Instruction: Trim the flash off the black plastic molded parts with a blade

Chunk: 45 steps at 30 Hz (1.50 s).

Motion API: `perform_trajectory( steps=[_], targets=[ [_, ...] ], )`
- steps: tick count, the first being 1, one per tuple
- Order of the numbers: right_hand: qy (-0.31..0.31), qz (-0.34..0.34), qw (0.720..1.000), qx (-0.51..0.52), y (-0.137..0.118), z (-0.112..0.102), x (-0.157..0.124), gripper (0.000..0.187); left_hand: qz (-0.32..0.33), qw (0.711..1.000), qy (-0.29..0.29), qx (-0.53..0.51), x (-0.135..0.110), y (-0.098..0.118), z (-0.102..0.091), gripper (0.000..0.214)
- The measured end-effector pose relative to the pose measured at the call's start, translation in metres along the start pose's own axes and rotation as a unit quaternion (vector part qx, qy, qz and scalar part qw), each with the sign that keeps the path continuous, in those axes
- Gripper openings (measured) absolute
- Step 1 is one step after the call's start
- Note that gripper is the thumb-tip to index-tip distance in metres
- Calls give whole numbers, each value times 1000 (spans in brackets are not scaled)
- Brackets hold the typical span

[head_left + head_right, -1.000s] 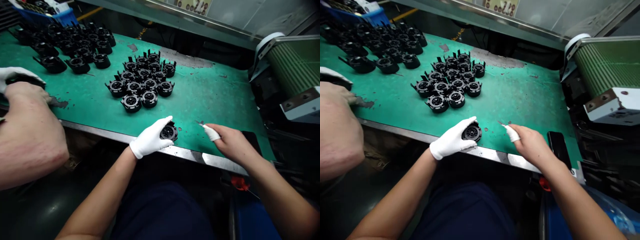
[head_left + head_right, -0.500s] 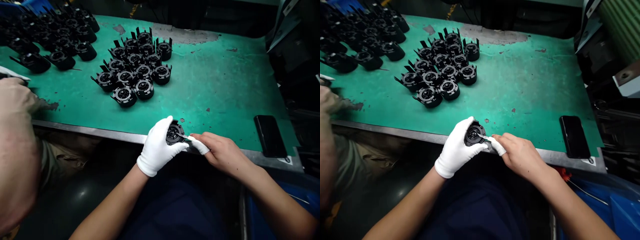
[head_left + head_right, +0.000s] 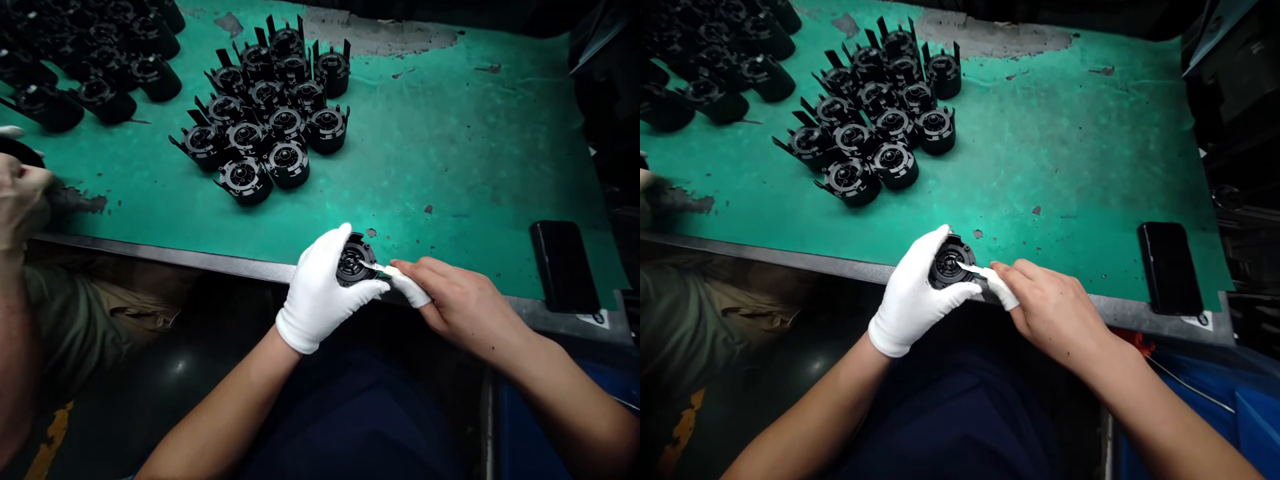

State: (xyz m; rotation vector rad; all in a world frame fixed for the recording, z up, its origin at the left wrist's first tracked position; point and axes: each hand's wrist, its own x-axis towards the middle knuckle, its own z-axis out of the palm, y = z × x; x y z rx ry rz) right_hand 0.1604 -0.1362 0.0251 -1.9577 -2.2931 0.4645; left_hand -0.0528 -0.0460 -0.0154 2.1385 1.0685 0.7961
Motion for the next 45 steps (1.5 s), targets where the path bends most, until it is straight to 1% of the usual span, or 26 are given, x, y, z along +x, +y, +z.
perform_trajectory(
  steps=[4, 7, 10, 14, 21, 27, 36, 41, 43, 45],
  targets=[
    [5, 3, 1000, -11, -1, 0, 1, 46, 8, 1000, 0, 2, 3, -2, -2, 92],
    [-3, 9, 1000, -7, -1, -1, 1, 46, 21, 1000, -20, 7, 8, -5, -4, 98],
    [-9, 18, 1000, -5, -3, -2, 2, 46, 47, 998, -38, -15, 14, -8, -3, 95],
    [-12, 28, 999, -12, -8, 0, 1, 45, 77, 995, -19, -57, 14, -13, 2, 88],
    [-1, 53, 998, -45, -15, 3, -1, 45, 103, 992, 7, -72, 12, -18, 7, 88],
    [-13, 71, 995, -72, -21, 2, -2, 45, 103, 992, 16, -67, 11, -17, 8, 88],
    [-1, 76, 994, -78, -31, 0, -3, 44, 89, 994, 12, -63, 8, -15, 9, 89],
    [20, 100, 993, -59, -38, 7, -7, 45, 78, 995, 38, -45, 5, -15, 14, 88],
    [31, 104, 993, -34, -40, 8, -9, 42, 79, 995, 41, -46, 5, -15, 15, 89],
    [57, 110, 992, 8, -40, 6, -12, 37, 85, 994, 43, -47, 5, -15, 15, 90]
  ],
)
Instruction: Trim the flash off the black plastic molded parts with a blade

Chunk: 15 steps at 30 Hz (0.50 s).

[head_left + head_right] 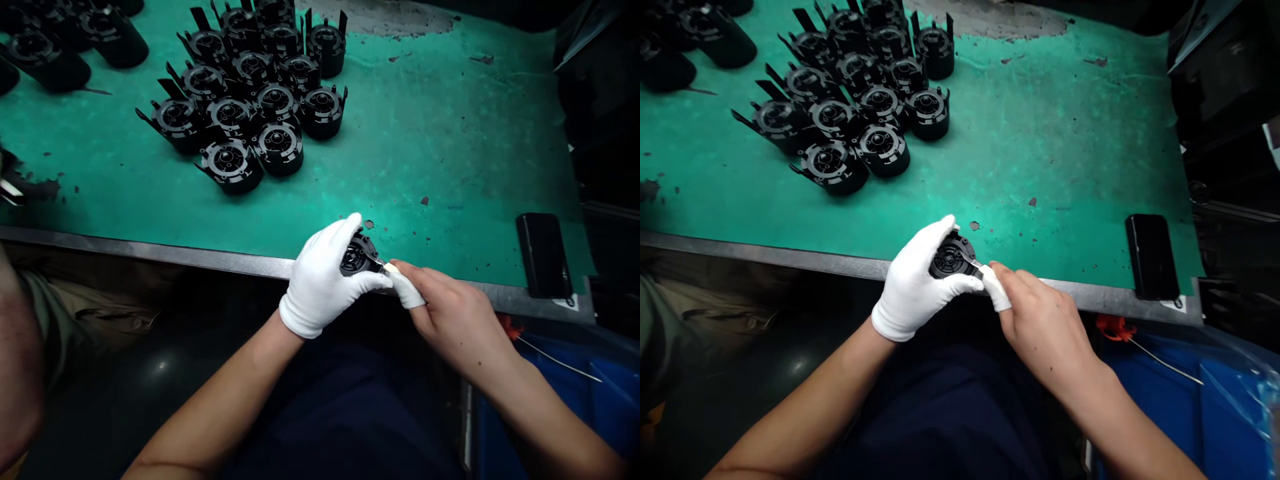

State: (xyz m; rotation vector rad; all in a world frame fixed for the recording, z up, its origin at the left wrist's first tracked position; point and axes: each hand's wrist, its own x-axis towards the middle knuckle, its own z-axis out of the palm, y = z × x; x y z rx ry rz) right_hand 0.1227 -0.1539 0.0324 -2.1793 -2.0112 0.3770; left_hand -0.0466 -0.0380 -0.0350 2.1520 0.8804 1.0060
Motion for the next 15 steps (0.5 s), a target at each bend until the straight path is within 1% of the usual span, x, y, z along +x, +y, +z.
perform_trajectory(
  steps=[3, 4, 5, 7, 10, 12, 15],
  targets=[
    [40, 16, 997, 63, 4, -9, -1, 32, 4, 1000, -5, -1, 1, 0, -1, 91],
    [45, 19, 996, 76, 7, -12, 0, 31, 1, 1000, -9, -2, 2, 0, -2, 91],
    [39, 18, 995, 85, 11, -15, 1, 31, -2, 1000, -14, -4, 3, 0, -3, 91],
    [8, 2, 995, 97, 19, -18, 7, 31, -5, 1000, -25, -11, 6, -2, -6, 92],
    [-38, -41, 994, 98, 30, -15, 18, 33, 7, 998, -56, -26, 12, -6, -10, 95],
    [-47, -64, 993, 82, 34, -11, 25, 34, 11, 997, -76, -31, 15, -9, -13, 96],
    [-48, -79, 995, 34, 32, -7, 31, 35, 3, 996, -85, -33, 16, -11, -14, 96]
  ],
)
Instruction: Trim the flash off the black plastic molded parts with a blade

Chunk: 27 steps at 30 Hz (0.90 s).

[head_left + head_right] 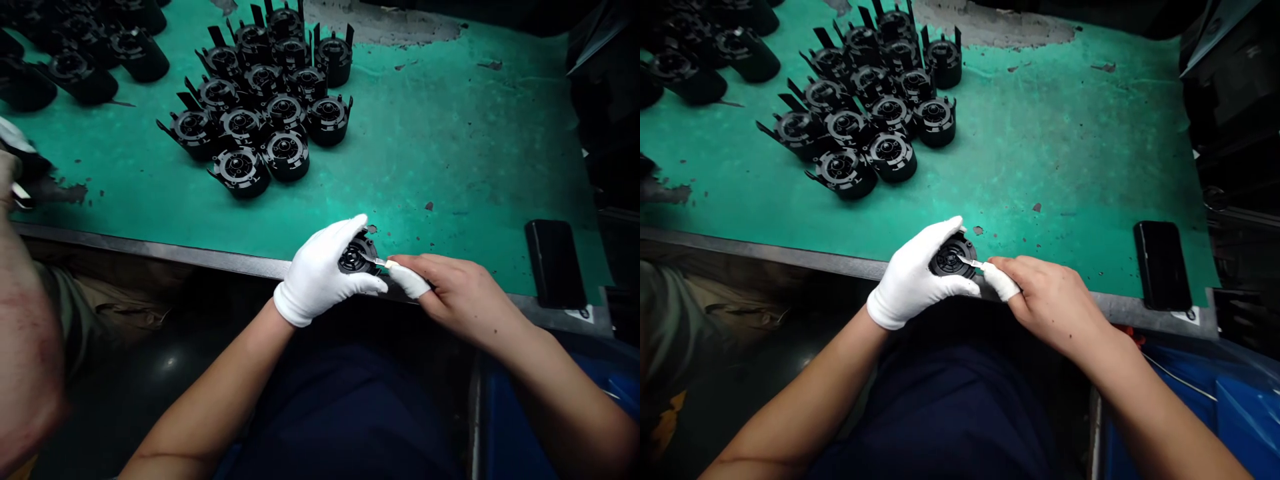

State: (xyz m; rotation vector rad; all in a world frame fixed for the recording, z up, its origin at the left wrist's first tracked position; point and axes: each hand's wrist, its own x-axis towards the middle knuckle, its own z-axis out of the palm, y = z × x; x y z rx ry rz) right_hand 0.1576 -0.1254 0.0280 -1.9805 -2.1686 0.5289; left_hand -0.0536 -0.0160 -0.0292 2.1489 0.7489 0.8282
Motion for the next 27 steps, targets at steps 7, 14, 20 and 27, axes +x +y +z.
perform_trajectory(
  steps=[7, 14, 20, 27],
  targets=[
    [20, 24, 998, -59, -8, -2, -3, 32, -6, 1000, -5, -9, 0, 2, -1, 96],
    [0, -31, 999, 42, -2, -6, 8, 31, 12, 989, -141, -40, 17, -1, -28, 108],
    [-51, -64, 997, 4, 2, -4, 24, 29, -30, 999, -31, -15, 3, 10, -22, 124],
    [-45, -37, 998, -31, 6, 1, 31, 31, -93, 994, 45, -28, -8, 18, 12, 102]
  ],
)
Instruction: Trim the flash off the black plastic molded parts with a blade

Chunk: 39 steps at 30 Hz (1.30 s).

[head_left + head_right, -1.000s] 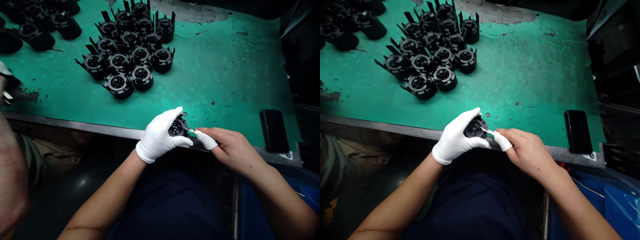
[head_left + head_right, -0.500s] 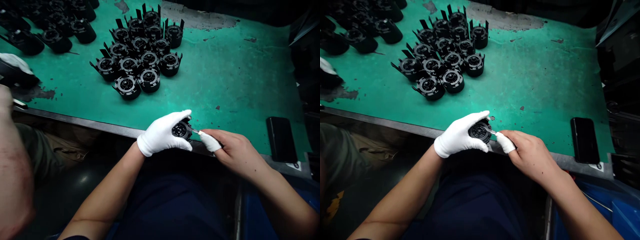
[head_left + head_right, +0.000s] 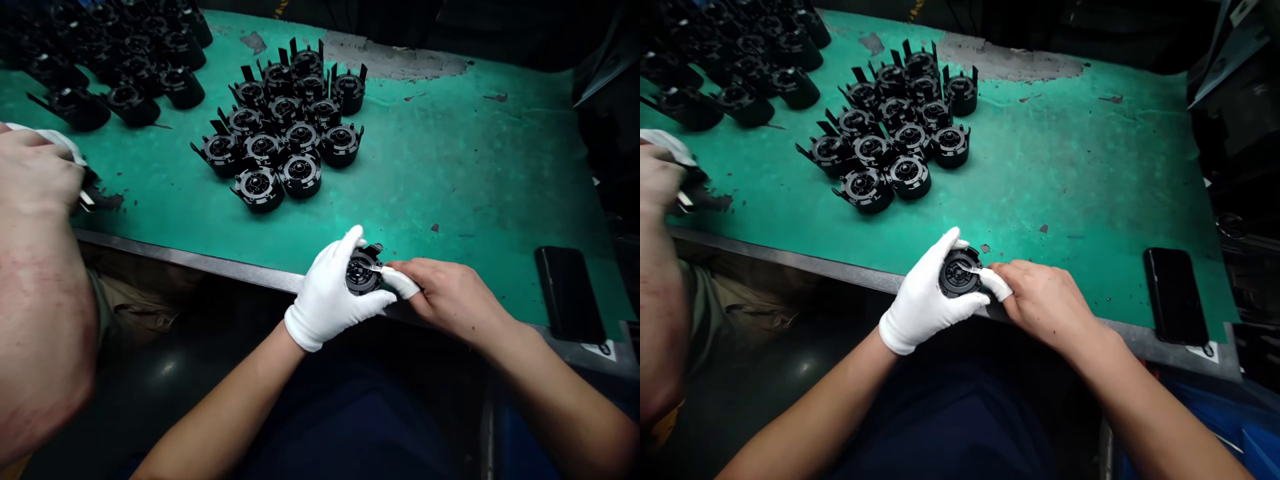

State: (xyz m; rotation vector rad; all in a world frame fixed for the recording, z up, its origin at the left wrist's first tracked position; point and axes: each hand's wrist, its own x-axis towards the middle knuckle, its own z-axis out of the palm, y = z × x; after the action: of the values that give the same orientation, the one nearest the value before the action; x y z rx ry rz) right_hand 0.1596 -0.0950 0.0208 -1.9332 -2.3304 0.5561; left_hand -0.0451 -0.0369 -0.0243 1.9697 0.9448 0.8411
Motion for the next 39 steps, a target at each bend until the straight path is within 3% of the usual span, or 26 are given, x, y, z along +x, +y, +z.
perform_trajectory(
  steps=[7, 13, 28, 39],
  targets=[
    [5, 9, 999, 52, -8, -8, -8, 31, 13, 1000, 10, 22, 0, -2, -2, 100],
    [-30, 7, 999, -31, -8, -16, -9, 32, 42, 998, 23, 41, -1, -4, -1, 102],
    [-43, -15, 997, -64, -6, -19, -11, 42, 49, 997, 27, 55, 1, -4, -2, 96],
    [-19, 4, 990, -140, -10, -19, -3, 39, 46, 998, 21, 42, 2, -5, -2, 96]
  ],
)
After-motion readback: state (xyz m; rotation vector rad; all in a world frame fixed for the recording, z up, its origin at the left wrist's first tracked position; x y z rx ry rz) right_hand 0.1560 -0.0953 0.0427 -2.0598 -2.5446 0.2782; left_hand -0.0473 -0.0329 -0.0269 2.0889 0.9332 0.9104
